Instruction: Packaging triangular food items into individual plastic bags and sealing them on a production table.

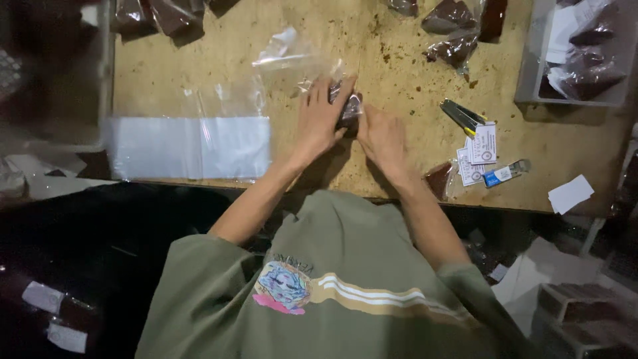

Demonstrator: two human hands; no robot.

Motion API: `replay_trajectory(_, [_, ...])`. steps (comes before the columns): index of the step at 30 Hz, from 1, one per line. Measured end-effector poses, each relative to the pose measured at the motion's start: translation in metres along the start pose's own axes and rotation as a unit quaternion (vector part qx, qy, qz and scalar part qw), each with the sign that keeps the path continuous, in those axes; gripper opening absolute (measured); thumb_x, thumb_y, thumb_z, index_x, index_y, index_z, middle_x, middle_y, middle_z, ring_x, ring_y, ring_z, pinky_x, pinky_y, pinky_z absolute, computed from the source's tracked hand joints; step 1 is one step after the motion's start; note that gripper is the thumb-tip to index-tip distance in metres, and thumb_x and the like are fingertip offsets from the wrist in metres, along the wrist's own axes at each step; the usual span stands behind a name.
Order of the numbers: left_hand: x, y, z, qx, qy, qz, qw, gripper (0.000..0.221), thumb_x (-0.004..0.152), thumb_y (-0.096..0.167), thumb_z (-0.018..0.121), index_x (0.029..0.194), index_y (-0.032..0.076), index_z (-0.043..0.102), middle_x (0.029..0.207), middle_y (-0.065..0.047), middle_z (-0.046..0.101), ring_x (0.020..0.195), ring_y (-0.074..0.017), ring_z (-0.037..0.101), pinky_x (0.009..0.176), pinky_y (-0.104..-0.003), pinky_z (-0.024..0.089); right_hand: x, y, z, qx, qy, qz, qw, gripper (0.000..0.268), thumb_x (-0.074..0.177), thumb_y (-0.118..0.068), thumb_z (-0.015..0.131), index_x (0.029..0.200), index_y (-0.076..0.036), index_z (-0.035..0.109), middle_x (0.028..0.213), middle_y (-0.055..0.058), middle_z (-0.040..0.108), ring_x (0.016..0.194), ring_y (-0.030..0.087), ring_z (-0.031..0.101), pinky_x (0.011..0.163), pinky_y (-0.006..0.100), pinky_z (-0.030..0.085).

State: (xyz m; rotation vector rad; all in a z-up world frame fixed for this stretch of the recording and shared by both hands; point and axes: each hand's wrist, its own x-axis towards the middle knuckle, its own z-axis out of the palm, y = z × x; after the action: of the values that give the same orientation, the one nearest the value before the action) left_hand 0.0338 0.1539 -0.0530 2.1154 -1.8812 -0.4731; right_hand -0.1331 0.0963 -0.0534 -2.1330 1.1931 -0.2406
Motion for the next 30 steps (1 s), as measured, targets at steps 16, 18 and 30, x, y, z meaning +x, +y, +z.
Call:
replay_trajectory(16, [0.016, -0.035, 0.054, 0.086, 0.166, 0.041, 0.982, 0.084, 0.106, 0.025, 0.085, 0.163, 0.041, 0.026, 0.171, -0.013, 0.015, 0.160, -0.0366, 0.017, 0.132, -0.062, 0.021, 0.001, 0.015, 0.019, -0.089, 0.007, -0.136, 0.987, 0.045, 0.108, -0.031, 0.052, 0.066, -0.015, 0.053, 0.053, -0.003, 0.045, 0.042, 0.011, 0.039, 0.039, 0.029, 0.030])
replay_trajectory(18, [0.014, -0.037, 0.053, 0.090, 0.190, 0.045, 0.977, 0.081, 0.107, 0.023, 0.080, 0.164, 0.041, 0.024, 0.172, -0.011, 0.014, 0.160, -0.0361, 0.015, 0.132, -0.062, 0.024, 0.005, 0.021, 0.022, -0.104, -0.001, -0.121, 0.987, 0.043, 0.106, -0.034, 0.053, 0.068, -0.016, 0.056, 0.053, -0.003, 0.047, 0.042, 0.012, 0.040, 0.039, 0.030, 0.034])
replay_trajectory(30, [0.004, -0.043, 0.055, 0.050, 0.162, 0.218, 0.961, 0.039, 0.081, 0.014, 0.064, 0.119, 0.008, 0.067, 0.146, -0.027, 0.045, 0.143, -0.0565, 0.029, 0.090, -0.068, 0.038, 0.021, -0.048, -0.019, -0.038, 0.019, -0.246, 0.968, 0.121, 0.054, 0.000, 0.085, 0.160, -0.005, 0.026, 0.136, 0.039, 0.045, 0.115, 0.060, 0.055, 0.091, 0.062, 0.053])
